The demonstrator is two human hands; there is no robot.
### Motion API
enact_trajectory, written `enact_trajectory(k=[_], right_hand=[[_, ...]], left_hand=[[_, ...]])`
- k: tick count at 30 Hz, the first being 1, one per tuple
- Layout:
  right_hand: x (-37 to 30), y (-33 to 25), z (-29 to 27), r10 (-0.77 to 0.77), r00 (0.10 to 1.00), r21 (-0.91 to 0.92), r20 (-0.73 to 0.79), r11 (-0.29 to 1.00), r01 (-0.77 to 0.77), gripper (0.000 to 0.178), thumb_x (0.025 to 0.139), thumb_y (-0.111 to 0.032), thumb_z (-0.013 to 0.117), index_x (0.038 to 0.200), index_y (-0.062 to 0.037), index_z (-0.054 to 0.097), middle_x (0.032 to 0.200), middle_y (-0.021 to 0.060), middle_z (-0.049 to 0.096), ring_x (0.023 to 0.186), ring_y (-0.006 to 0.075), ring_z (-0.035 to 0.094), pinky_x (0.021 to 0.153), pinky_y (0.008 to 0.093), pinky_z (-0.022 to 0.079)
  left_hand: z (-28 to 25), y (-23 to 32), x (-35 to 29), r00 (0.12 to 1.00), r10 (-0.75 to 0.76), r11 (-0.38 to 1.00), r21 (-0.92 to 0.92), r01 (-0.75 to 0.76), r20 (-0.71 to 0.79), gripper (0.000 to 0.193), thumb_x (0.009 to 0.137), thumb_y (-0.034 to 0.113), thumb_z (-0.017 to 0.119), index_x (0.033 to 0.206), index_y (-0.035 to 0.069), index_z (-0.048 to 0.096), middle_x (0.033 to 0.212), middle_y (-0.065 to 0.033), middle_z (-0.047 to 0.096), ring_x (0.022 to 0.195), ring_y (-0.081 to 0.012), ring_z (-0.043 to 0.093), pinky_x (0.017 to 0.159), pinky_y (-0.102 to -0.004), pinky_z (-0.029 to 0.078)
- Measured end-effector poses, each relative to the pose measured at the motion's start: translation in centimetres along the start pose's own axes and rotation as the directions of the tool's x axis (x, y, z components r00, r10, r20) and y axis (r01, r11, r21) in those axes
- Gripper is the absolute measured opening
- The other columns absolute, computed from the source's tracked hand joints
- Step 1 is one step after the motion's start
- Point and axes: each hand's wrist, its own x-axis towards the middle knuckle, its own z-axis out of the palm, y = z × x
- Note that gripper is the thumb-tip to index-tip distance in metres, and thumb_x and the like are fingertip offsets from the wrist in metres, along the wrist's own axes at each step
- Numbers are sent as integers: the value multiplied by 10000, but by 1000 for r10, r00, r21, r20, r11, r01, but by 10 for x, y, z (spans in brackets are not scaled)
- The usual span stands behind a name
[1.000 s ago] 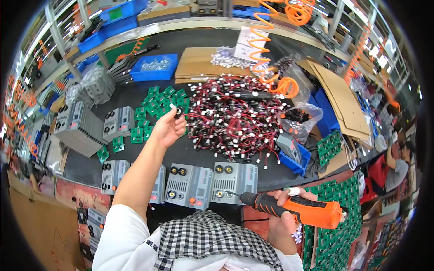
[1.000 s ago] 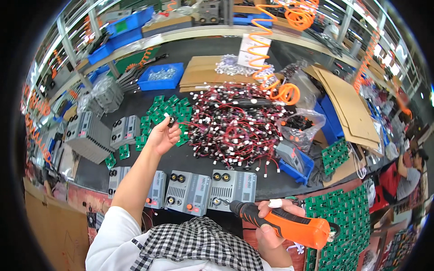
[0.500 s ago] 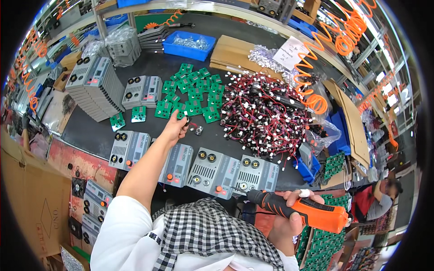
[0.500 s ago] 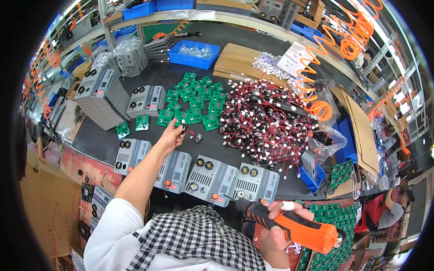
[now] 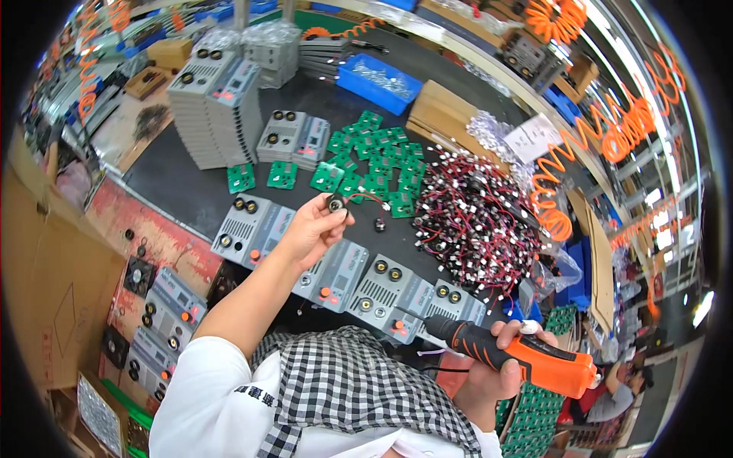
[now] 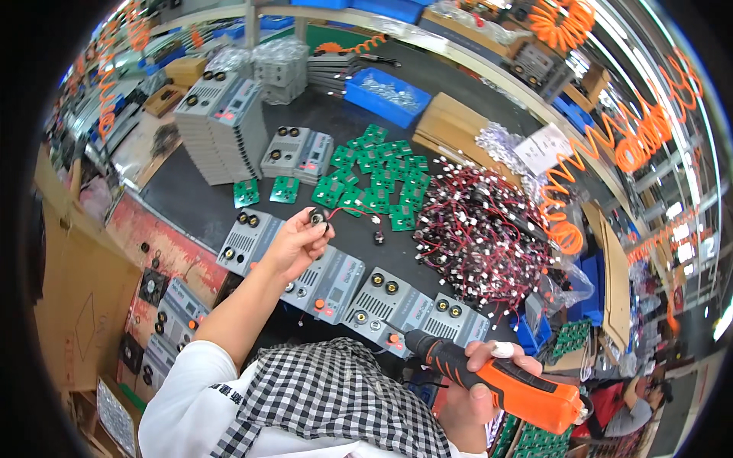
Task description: Assembling electronic control panels by connecting internal circuit boards and wiring components together using an electric screwdriver.
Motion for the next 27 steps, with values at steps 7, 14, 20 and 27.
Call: enact_trajectory(k=[7,14,20,27], right_hand=[[-3,16,60,61,997,-41,45,997,-59,663,576,-318,762,1088,-126,387,959,5,503,703,143,499,697,327,418],[-9,53,130,143,920,138,365,969,-205,565,614,-164,675,1095,-117,383,969,59,499,696,160,500,675,365,434],[-18,108,205,167,819,222,549,915,-336,548,640,-86,663,1113,-67,387,988,113,531,733,204,547,687,400,447],[-33,154,270,295,737,139,609,874,-465,497,652,6,611,1094,-13,386,998,141,520,766,200,555,727,323,441]], left_hand=[[-42,18,-125,905,156,936,352,-7,-395,193,764,39,608,866,72,448,628,-17,482,434,-39,390,366,-167,242],[-120,-29,-198,864,-263,938,96,334,-430,209,863,178,534,1029,60,488,682,-40,523,476,-74,424,416,-211,319],[-171,-38,-188,817,-254,964,-62,260,-518,239,890,144,456,1106,45,482,791,-47,559,638,-93,504,562,-210,407],[-228,-41,-121,765,116,979,203,19,-633,185,778,62,587,945,-18,584,703,-45,589,547,-76,523,469,-188,394]])
